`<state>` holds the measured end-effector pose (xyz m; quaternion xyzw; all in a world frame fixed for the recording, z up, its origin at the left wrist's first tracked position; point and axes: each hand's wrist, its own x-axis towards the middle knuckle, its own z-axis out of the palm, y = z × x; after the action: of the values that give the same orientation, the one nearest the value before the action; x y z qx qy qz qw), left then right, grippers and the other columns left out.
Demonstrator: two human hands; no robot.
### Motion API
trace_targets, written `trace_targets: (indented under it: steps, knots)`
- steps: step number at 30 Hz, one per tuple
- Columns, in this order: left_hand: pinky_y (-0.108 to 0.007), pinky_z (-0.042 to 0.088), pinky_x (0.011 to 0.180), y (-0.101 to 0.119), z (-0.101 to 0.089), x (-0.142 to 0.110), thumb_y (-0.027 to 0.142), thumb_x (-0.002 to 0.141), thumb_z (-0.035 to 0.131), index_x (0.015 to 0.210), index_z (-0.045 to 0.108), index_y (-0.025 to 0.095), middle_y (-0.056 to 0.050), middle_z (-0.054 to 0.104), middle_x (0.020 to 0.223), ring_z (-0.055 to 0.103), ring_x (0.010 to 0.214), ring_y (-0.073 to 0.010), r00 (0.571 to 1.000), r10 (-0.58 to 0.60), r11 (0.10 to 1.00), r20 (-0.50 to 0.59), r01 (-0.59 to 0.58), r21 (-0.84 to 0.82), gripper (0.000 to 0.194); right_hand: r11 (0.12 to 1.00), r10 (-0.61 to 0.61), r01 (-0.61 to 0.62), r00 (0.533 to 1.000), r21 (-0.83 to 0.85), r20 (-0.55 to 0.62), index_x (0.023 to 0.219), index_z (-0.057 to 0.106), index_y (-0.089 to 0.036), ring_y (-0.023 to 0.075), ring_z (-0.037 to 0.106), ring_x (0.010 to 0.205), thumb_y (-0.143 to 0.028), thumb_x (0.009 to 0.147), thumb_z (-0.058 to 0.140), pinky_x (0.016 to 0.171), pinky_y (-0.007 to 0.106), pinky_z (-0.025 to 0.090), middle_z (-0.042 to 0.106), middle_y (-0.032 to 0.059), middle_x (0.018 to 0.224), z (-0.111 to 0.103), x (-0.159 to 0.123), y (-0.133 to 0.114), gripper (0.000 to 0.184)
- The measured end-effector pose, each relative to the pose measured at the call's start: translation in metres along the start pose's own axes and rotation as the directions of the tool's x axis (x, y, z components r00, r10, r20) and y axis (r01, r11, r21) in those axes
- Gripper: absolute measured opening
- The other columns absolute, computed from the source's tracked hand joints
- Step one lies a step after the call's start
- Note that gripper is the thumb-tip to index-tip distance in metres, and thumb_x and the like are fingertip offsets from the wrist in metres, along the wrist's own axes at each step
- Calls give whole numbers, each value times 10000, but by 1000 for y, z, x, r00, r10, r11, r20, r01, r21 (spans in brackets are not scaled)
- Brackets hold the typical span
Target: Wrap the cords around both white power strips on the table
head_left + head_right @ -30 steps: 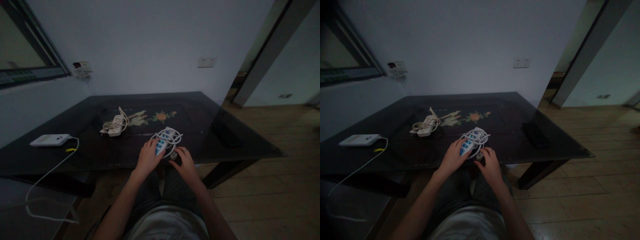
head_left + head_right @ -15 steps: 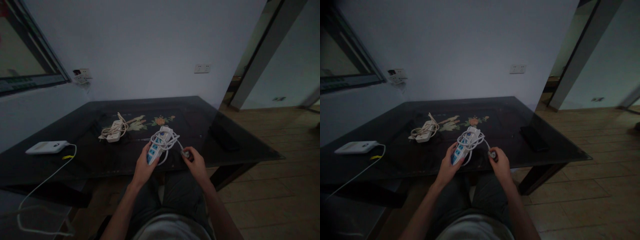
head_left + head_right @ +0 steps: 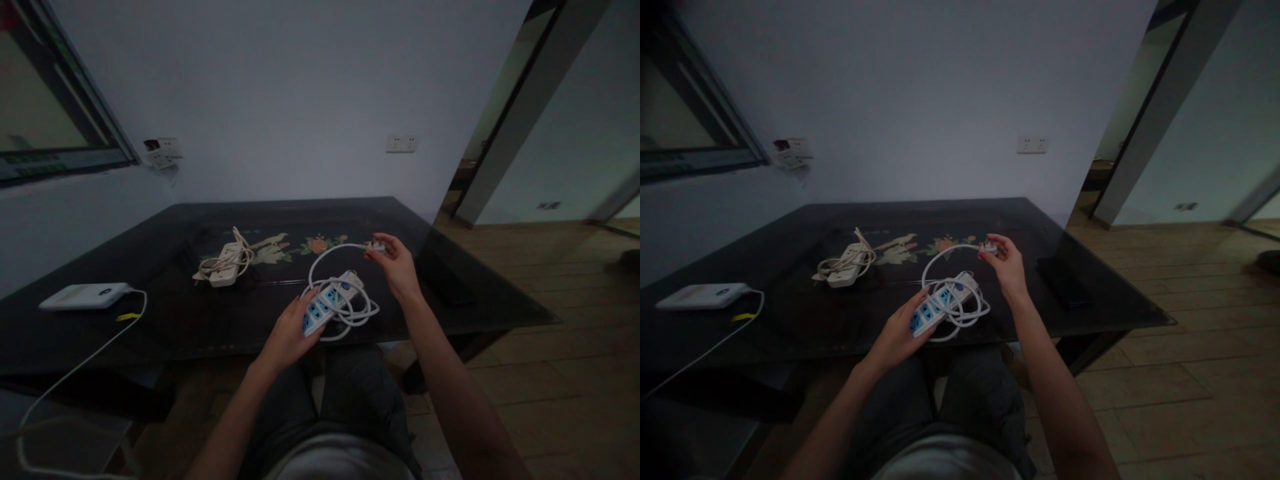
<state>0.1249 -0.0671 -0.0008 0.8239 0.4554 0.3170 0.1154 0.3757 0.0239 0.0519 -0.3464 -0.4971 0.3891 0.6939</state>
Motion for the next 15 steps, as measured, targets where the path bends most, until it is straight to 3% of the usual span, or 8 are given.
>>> trace_targets:
  steps: [3,8,12,13,15]
  knots:
    - [-379,450,982,5,-3,6,230,774,618,1433,277,231,-109,538,1339,553,1177,-250,994,-87,995,67,89,-37,742,1000,-14,14,1000,21,-7,966,630,-201,168,647,822,-244,597,791,783,343,556,684,28,904,11,-3,-4,405]
    - [-376,455,954,5,-5,8,275,782,633,1448,270,260,-104,559,1316,570,1145,-257,988,-114,992,106,119,-43,759,998,10,-9,1000,69,-19,919,638,-192,175,651,856,-246,598,790,842,367,546,691,44,956,21,-11,-9,360]
    - [-414,449,947,5,-28,5,401,781,654,1453,284,287,-94,633,1208,601,1079,-275,985,-90,995,149,83,49,776,999,-15,15,1000,41,7,970,640,-206,182,651,879,-266,617,777,881,383,537,686,37,969,25,-13,-17,384]
    - [-434,427,975,7,-39,6,416,800,632,1417,357,286,-80,658,1165,602,1073,-272,991,-77,995,105,69,75,689,999,-28,27,999,21,27,988,640,-209,182,650,881,-271,623,774,888,384,534,685,34,964,27,-13,-20,394]
    - [-441,388,1021,16,-62,12,387,852,568,1273,525,251,-60,685,1090,599,1073,-250,996,-20,993,-90,30,111,444,998,-56,58,995,-22,87,1017,639,-207,186,646,906,-279,640,766,899,382,526,683,36,981,31,-12,-27,404]
